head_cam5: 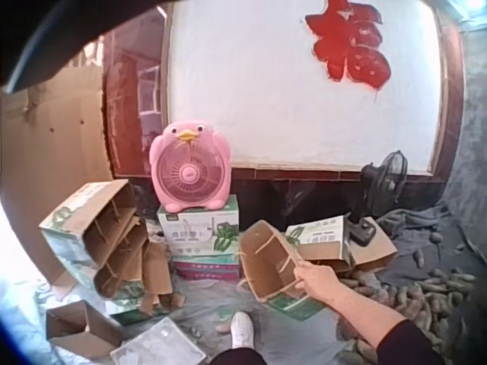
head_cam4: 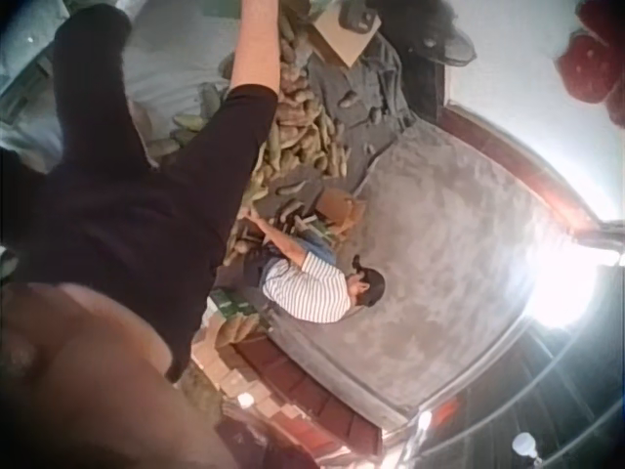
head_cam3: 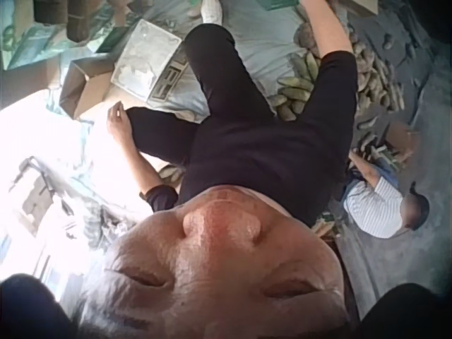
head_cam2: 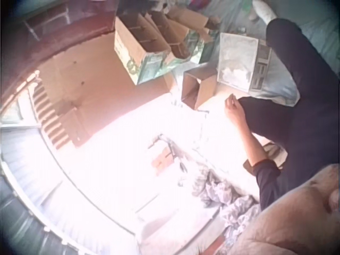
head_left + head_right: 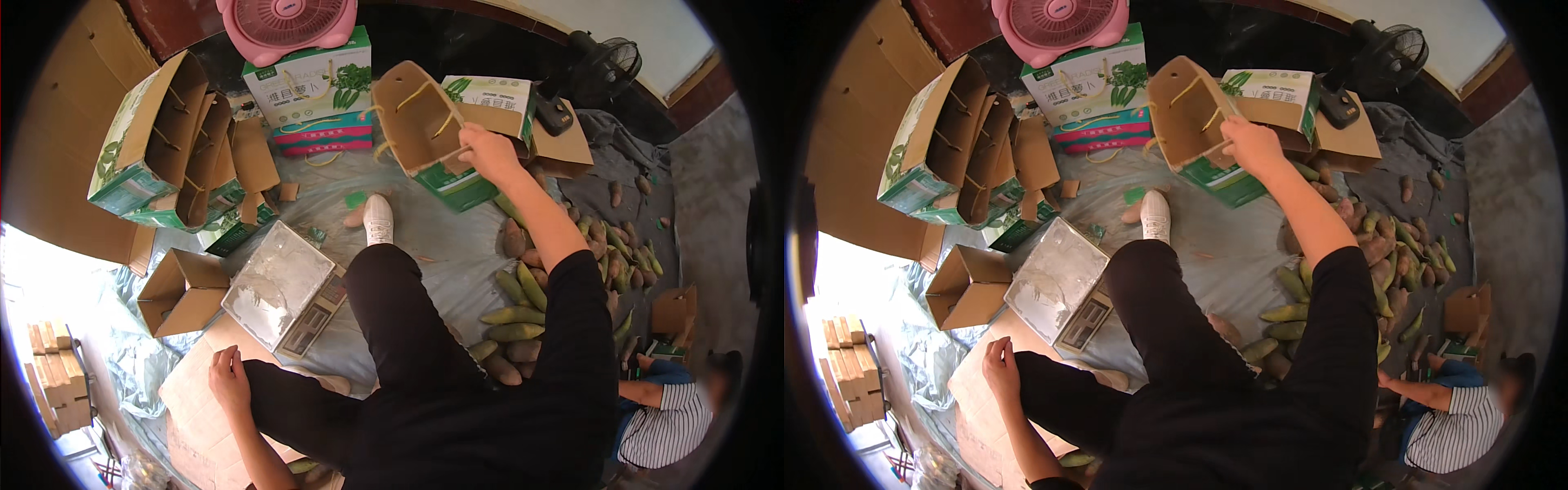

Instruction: Sort and package produce (mangos/yams) into cardboard boxes after weighing them.

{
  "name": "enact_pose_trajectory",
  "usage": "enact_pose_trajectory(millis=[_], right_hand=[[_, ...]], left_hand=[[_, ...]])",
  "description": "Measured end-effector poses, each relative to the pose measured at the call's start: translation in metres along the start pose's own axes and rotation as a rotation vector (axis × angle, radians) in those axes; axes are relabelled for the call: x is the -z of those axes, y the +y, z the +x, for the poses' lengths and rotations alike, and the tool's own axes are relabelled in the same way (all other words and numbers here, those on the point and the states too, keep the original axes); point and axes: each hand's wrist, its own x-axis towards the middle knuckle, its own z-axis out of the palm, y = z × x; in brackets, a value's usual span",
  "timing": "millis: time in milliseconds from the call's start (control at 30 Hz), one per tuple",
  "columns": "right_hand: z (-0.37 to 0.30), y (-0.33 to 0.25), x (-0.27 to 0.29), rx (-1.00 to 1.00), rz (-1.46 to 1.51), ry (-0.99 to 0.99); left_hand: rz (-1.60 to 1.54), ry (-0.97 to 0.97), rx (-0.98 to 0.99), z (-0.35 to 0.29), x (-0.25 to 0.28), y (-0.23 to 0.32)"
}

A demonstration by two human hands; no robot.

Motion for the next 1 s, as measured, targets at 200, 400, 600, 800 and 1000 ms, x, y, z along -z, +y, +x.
enact_pose_trajectory(millis=[200,400,600,800,1000], right_hand=[[-0.015,0.002,0.029,-0.288,0.605,0.081],[-0.026,-0.035,0.061,-0.210,0.905,0.030],[-0.020,-0.085,0.126,0.282,0.849,0.071],[-0.018,-0.188,0.165,0.927,0.433,0.195],[-0.021,-0.258,0.152,1.288,0.228,0.163]], left_hand=[[0.021,0.022,-0.025,-0.008,0.003,0.002],[0.015,0.052,-0.012,-0.018,0.009,0.000],[-0.030,0.101,-0.049,-0.018,0.010,-0.001],[-0.078,0.240,-0.170,-0.003,0.046,0.029],[0.203,0.552,-0.457,0.033,0.085,0.075]])
